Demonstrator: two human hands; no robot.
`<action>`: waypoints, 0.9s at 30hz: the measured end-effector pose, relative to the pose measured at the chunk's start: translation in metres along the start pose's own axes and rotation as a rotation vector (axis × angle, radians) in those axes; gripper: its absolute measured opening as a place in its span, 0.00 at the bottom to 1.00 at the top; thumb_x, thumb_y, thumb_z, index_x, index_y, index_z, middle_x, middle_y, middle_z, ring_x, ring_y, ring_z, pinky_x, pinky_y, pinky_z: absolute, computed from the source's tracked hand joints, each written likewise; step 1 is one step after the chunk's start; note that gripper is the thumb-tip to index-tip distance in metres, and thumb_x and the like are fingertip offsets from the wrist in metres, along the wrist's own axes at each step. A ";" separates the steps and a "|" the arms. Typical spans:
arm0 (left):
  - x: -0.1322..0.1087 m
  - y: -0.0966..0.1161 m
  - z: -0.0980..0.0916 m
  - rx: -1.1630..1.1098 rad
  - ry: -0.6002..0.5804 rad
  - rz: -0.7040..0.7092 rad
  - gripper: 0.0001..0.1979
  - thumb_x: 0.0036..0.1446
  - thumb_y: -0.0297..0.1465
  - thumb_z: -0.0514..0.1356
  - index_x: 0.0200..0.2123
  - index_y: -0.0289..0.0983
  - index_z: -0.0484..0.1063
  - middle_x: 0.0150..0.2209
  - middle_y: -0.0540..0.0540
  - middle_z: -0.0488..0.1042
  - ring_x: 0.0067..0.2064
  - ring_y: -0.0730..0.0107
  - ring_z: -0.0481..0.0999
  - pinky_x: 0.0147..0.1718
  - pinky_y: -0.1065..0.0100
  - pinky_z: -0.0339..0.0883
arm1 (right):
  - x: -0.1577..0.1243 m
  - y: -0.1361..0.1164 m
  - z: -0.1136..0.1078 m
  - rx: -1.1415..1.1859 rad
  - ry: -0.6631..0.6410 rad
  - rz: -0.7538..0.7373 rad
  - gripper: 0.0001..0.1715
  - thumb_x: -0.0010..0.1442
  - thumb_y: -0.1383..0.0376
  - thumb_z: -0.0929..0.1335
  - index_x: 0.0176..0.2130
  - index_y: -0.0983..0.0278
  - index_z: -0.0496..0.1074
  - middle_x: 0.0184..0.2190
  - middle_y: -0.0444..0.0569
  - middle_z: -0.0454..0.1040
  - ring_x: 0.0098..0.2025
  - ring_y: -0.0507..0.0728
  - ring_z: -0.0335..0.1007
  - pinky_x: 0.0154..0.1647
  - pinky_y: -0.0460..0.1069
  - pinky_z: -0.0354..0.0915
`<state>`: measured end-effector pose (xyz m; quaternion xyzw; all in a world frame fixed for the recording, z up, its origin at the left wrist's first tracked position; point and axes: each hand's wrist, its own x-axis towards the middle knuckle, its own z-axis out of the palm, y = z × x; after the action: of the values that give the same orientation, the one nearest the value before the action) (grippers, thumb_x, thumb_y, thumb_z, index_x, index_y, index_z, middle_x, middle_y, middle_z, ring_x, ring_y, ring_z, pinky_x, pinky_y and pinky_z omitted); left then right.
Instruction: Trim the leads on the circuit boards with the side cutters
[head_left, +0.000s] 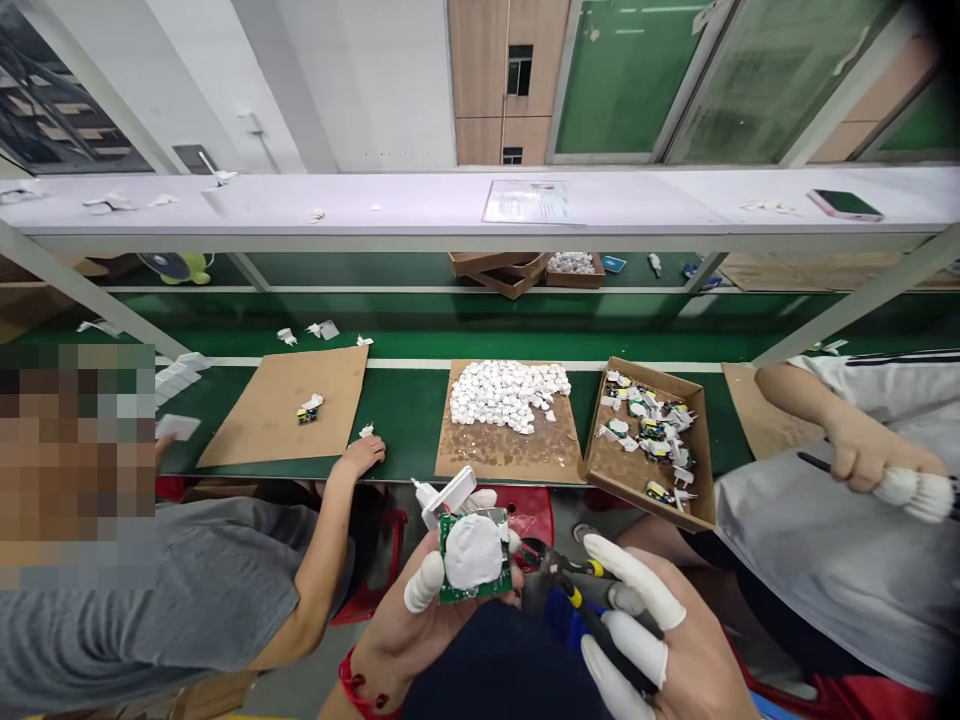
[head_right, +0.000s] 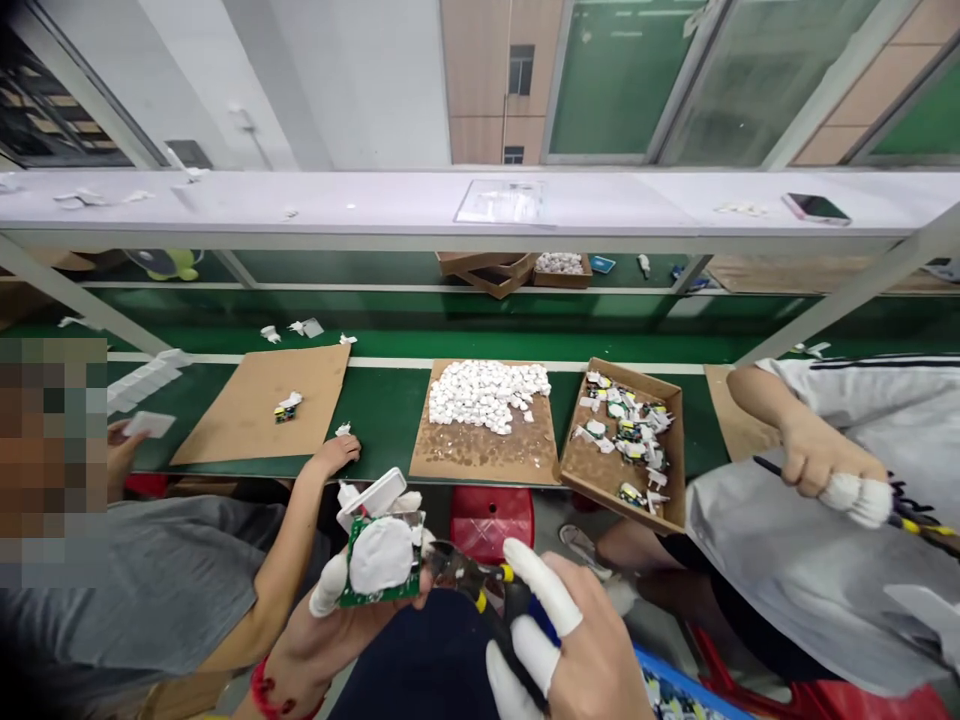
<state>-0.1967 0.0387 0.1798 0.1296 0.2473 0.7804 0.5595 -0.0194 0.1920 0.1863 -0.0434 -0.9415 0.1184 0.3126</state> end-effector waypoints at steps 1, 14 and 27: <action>-0.001 0.002 0.001 0.008 -0.010 -0.007 0.24 0.50 0.43 0.67 0.50 0.43 0.76 0.42 0.43 0.80 0.39 0.64 0.80 0.38 0.70 0.71 | 0.003 0.000 -0.002 -0.019 -0.015 -0.025 0.05 0.50 0.71 0.70 0.27 0.61 0.71 0.51 0.57 0.73 0.43 0.64 0.74 0.37 0.56 0.75; -0.004 0.015 -0.002 -0.011 -0.041 -0.101 0.26 0.46 0.45 0.69 0.47 0.41 0.77 0.38 0.46 0.81 0.34 0.65 0.80 0.35 0.72 0.72 | 0.019 0.000 -0.022 -0.084 -0.132 -0.198 0.04 0.55 0.71 0.67 0.32 0.66 0.72 0.52 0.61 0.72 0.51 0.67 0.67 0.45 0.60 0.69; -0.007 0.028 -0.006 0.213 -0.001 -0.041 0.24 0.43 0.41 0.72 0.45 0.41 0.79 0.34 0.44 0.79 0.34 0.63 0.79 0.35 0.69 0.72 | 0.024 -0.007 -0.019 0.013 -0.220 -0.120 0.04 0.56 0.71 0.67 0.31 0.64 0.71 0.58 0.58 0.65 0.51 0.63 0.65 0.45 0.58 0.71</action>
<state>-0.2204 0.0238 0.1902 0.1837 0.3311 0.7381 0.5584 -0.0271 0.1931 0.2170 0.0283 -0.9702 0.1098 0.2143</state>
